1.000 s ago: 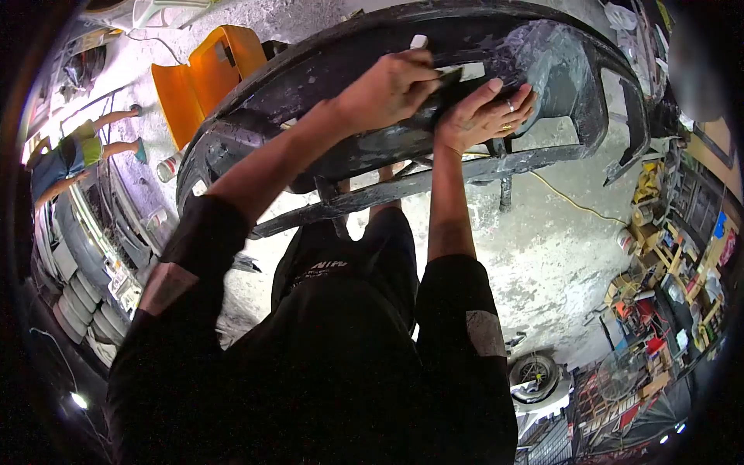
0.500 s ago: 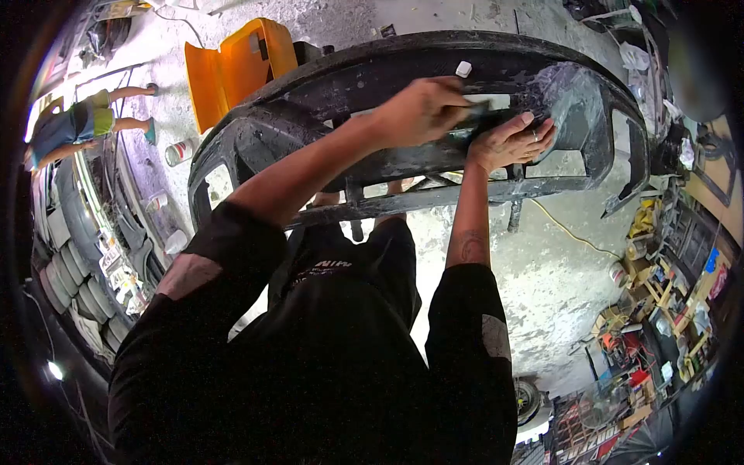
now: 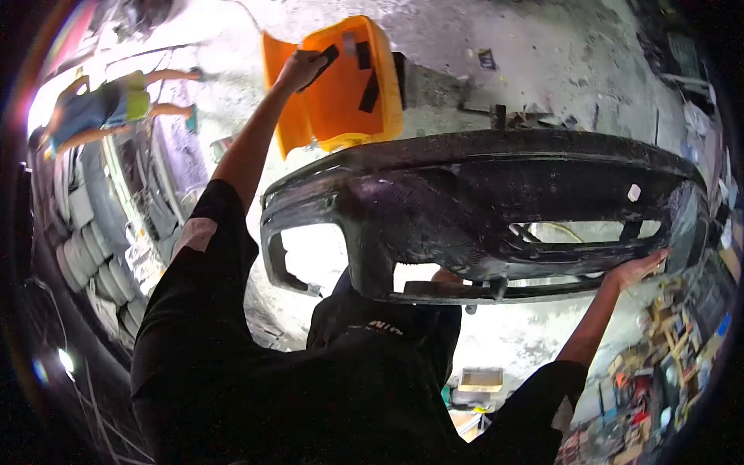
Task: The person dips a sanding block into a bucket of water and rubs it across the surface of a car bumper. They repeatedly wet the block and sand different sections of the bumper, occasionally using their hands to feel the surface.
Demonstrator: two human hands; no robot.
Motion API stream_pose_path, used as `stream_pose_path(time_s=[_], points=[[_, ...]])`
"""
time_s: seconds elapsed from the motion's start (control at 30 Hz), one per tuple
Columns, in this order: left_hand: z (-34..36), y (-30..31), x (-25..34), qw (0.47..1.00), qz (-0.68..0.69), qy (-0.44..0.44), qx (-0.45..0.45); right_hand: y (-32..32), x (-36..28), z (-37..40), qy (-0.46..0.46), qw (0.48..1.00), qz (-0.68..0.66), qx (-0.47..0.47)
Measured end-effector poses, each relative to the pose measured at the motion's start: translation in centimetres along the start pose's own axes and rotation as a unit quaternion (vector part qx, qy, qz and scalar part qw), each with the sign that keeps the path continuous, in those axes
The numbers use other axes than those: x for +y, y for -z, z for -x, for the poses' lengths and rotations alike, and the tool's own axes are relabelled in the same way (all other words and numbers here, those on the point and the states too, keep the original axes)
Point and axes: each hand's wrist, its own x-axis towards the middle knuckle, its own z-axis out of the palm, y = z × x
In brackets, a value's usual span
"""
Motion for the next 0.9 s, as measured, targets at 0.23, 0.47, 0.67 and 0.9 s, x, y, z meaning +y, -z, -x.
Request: stream_pose_path(time_s=[0.23, 0.47, 0.67, 0.9], points=[[-15.0, -17.6, -21.4, 0.949, -0.223, -0.221, -0.041, 10.3, 18.3, -11.2, 0.438, 0.828, 0.349, 0.004], [-12.2, -25.3, -26.1, 0.951, -0.148, 0.0, -0.272, -1.2, -3.1, 1.9, -0.072, 0.973, -0.218, 0.027], [-12.4, -23.9, -24.8, 0.949, -0.175, 0.016, -0.261, 0.7, 0.8, 0.1, 0.004, 0.993, -0.121, 0.0], [-15.1, -12.1, -15.4, 0.963, -0.239, 0.0, -0.123, -0.2, -0.1, 0.9, 0.043, 0.995, -0.076, 0.044]])
